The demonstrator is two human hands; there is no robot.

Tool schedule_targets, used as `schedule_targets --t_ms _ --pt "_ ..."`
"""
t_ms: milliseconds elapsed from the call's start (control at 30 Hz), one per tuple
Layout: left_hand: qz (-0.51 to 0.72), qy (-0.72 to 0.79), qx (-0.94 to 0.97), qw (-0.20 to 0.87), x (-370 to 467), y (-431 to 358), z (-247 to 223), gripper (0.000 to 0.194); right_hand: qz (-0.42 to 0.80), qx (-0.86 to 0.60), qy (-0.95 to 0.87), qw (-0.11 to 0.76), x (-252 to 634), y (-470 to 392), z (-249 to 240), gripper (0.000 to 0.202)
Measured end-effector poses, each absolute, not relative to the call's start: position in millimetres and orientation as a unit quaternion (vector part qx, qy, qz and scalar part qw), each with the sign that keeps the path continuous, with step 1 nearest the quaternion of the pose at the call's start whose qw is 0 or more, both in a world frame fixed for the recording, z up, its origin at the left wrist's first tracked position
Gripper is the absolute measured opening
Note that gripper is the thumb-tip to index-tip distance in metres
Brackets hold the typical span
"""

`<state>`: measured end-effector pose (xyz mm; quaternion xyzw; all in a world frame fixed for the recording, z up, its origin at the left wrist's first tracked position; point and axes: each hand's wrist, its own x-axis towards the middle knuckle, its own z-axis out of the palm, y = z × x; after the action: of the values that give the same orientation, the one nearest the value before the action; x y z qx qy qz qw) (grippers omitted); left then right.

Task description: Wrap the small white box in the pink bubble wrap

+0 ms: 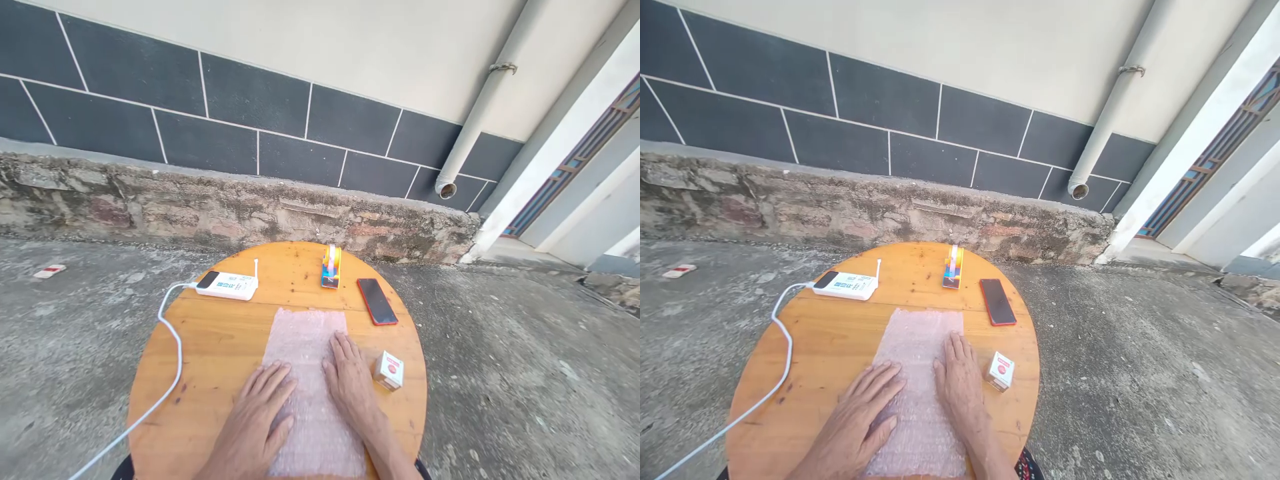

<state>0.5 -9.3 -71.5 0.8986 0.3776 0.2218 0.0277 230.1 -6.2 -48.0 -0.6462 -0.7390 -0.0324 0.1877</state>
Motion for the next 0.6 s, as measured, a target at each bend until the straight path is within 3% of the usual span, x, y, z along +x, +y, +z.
schedule_targets --t_ms 133,200,300,433,600 --pt "0.230 0.374 0.898 0.017 0.5 -9.7 -72.3 0.047 -0.047 -0.618 -0.754 0.217 245.4 -12.8 -6.2 0.042" --pt "0.233 0.371 0.899 0.013 0.1 -10.0 -73.9 0.047 -0.091 -0.642 -0.717 0.256 268.9 -2.7 20.6 0.038" --pt "0.246 0.366 0.897 0.006 -0.6 -9.6 -76.8 0.046 -0.121 -0.710 -0.650 0.243 314.5 30.0 49.4 0.036" --pt "0.266 0.361 0.894 -0.017 -1.8 -7.8 -78.5 0.045 -0.088 -0.725 -0.646 0.222 355.4 56.3 60.5 0.029" --pt "0.276 0.352 0.894 0.021 -2.5 -10.1 -70.8 0.044 -0.053 -0.705 -0.657 0.260 353.1 -6.2 51.9 0.032"
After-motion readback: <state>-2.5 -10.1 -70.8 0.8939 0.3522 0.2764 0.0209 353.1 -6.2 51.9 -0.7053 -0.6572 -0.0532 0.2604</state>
